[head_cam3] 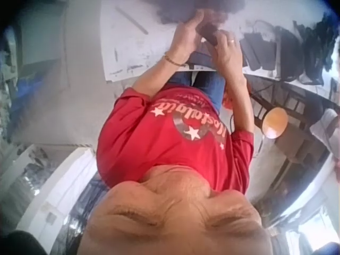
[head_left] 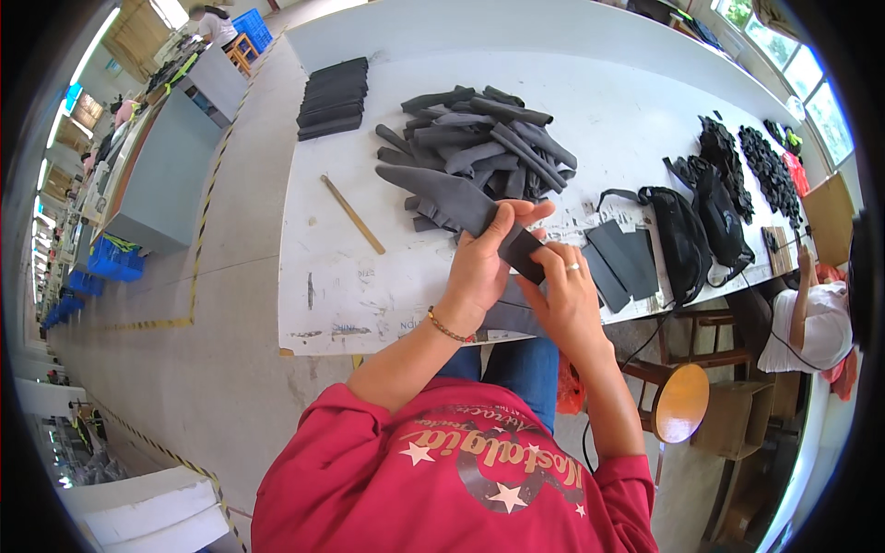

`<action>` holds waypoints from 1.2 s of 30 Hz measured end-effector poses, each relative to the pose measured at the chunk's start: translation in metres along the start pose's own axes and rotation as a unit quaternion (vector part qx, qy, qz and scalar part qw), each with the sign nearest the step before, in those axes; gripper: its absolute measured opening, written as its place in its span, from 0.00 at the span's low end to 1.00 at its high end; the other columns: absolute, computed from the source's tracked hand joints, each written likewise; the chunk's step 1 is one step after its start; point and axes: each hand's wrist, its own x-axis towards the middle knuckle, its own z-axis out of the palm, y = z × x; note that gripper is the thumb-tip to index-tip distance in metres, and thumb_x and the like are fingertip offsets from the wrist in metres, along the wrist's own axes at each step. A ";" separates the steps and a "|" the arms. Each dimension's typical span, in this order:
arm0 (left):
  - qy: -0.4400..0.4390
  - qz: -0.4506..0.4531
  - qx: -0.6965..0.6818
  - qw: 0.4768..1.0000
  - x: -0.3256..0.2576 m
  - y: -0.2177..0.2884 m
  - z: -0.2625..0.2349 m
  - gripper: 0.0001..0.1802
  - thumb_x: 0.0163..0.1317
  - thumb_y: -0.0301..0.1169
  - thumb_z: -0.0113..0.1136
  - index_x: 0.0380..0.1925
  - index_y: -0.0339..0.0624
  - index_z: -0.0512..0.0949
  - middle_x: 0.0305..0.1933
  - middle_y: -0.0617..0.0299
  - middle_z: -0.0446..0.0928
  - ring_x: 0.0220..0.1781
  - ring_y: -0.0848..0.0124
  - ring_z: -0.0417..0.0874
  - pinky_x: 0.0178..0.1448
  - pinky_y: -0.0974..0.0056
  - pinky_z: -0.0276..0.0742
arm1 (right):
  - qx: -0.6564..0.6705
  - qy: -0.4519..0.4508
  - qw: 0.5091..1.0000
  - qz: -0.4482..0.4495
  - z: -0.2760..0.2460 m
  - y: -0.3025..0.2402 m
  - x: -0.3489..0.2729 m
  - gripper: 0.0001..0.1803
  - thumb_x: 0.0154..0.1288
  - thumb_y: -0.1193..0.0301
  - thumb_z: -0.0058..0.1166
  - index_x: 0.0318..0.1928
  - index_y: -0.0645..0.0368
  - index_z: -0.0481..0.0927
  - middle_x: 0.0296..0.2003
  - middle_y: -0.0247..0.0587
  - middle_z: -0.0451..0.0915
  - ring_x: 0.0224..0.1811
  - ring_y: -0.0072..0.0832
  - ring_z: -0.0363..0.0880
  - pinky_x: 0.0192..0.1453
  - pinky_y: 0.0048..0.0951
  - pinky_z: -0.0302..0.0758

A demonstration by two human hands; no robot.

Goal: The recorder folds and stacks grey foam or fabric material pieces on a table in a workshop setting.

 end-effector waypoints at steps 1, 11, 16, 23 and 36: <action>0.000 0.003 0.002 1.000 0.001 -0.002 0.000 0.15 0.74 0.40 0.50 0.45 0.39 0.77 0.52 0.47 0.81 0.61 0.60 0.79 0.68 0.54 0.71 | -0.004 -0.005 1.000 0.020 -0.001 0.003 -0.004 0.19 0.53 0.78 0.65 0.44 0.61 0.71 0.45 0.49 0.73 0.43 0.47 0.76 0.45 0.44 0.75; 0.015 0.054 -0.057 0.997 0.007 0.004 0.008 0.16 0.73 0.36 0.52 0.51 0.36 0.74 0.47 0.50 0.82 0.53 0.61 0.82 0.63 0.55 0.75 | 0.035 -0.032 0.998 0.049 -0.013 0.015 -0.005 0.17 0.55 0.80 0.64 0.43 0.62 0.71 0.43 0.49 0.73 0.44 0.48 0.76 0.43 0.42 0.77; 0.000 0.115 -0.026 0.993 0.013 -0.005 0.005 0.16 0.74 0.38 0.51 0.50 0.36 0.73 0.30 0.62 0.77 0.48 0.58 0.85 0.59 0.55 0.77 | 0.041 0.000 0.998 -0.048 -0.016 0.019 0.005 0.15 0.56 0.82 0.62 0.43 0.62 0.73 0.42 0.49 0.74 0.41 0.47 0.76 0.41 0.42 0.76; 0.017 0.070 -0.093 0.993 0.002 -0.019 0.002 0.15 0.73 0.43 0.50 0.48 0.43 0.75 0.33 0.63 0.78 0.54 0.57 0.82 0.66 0.52 0.72 | 0.070 0.018 0.995 -0.074 -0.011 0.014 0.011 0.11 0.57 0.84 0.59 0.40 0.64 0.74 0.40 0.47 0.76 0.36 0.43 0.76 0.38 0.38 0.75; -0.023 0.039 -0.148 0.988 -0.013 -0.012 0.010 0.16 0.73 0.45 0.50 0.47 0.46 0.74 0.36 0.62 0.79 0.65 0.55 0.75 0.71 0.50 0.67 | 0.128 0.064 0.989 -0.034 0.004 0.007 0.012 0.08 0.58 0.84 0.60 0.37 0.64 0.77 0.39 0.45 0.78 0.35 0.40 0.78 0.38 0.35 0.76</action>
